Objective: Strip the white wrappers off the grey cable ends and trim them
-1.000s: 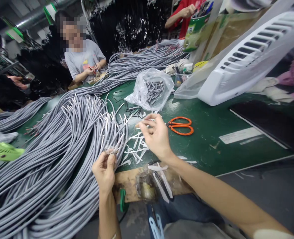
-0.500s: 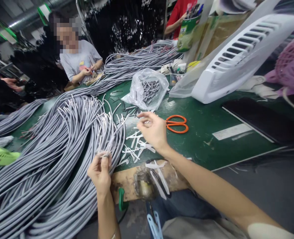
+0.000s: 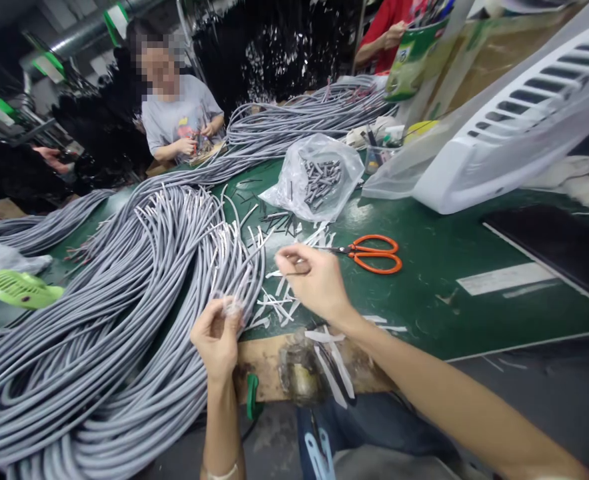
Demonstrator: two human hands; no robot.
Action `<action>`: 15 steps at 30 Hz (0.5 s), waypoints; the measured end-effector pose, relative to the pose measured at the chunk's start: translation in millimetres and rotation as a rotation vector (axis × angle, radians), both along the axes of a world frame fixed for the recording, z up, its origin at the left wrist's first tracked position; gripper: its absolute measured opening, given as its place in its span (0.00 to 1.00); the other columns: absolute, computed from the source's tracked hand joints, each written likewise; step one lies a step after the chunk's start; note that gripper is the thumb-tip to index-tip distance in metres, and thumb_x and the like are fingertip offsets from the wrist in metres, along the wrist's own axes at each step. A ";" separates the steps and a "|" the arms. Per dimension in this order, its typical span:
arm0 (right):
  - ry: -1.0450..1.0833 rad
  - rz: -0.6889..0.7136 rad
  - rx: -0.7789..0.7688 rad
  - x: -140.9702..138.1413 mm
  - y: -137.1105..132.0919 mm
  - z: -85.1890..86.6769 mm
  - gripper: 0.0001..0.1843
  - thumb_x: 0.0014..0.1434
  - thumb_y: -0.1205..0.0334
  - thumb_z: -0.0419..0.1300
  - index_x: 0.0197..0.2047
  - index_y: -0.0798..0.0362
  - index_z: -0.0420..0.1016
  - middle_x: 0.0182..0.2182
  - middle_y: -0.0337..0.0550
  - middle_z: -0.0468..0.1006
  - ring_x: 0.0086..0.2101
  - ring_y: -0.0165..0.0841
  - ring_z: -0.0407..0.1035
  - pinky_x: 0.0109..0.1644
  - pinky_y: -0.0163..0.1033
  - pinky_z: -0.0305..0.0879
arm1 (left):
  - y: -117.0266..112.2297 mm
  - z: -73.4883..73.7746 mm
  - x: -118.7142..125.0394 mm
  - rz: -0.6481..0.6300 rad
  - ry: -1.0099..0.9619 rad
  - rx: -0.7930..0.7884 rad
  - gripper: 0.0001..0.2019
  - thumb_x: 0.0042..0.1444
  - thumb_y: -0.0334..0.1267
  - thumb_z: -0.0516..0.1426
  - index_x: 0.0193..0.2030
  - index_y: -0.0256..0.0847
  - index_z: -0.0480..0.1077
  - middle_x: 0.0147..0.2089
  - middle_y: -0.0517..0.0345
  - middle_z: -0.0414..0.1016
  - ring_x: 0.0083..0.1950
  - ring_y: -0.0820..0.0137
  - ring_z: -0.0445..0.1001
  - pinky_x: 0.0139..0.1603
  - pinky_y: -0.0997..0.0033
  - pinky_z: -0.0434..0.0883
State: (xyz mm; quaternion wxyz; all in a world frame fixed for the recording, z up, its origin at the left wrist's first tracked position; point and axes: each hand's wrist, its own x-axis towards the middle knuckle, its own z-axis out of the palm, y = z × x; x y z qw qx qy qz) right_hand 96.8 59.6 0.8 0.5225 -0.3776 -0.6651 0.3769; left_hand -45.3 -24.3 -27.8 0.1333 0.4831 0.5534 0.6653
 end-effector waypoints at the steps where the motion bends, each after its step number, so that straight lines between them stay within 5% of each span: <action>1: -0.011 -0.069 0.022 2.7 1.1 0.9 0.06 0.52 0.61 0.57 0.30 0.55 0.70 0.19 0.34 0.67 0.19 0.24 0.59 0.24 0.30 0.54 | 0.5 -0.5 -0.8 0.013 0.028 0.042 0.03 0.48 0.33 0.61 0.32 0.38 0.74 0.23 0.62 0.71 0.21 0.78 0.68 0.20 0.81 0.66; 8: -0.383 0.058 0.372 4.5 -13.2 2.2 0.14 0.59 0.52 0.52 0.30 0.53 0.67 0.21 0.38 0.69 0.24 0.29 0.64 0.29 0.33 0.54 | 1.2 1.1 -1.8 0.088 0.229 0.261 0.08 0.46 0.23 0.59 0.31 0.40 0.73 0.29 0.60 0.74 0.32 0.73 0.74 0.33 0.74 0.71; 15: -0.345 0.027 0.651 -0.3 -17.0 -3.0 0.14 0.62 0.62 0.51 0.27 0.56 0.70 0.21 0.40 0.72 0.25 0.30 0.59 0.31 0.35 0.53 | -2.9 0.6 -0.4 0.072 0.278 0.116 0.07 0.50 0.26 0.57 0.33 0.40 0.74 0.28 0.60 0.76 0.28 0.73 0.74 0.27 0.77 0.69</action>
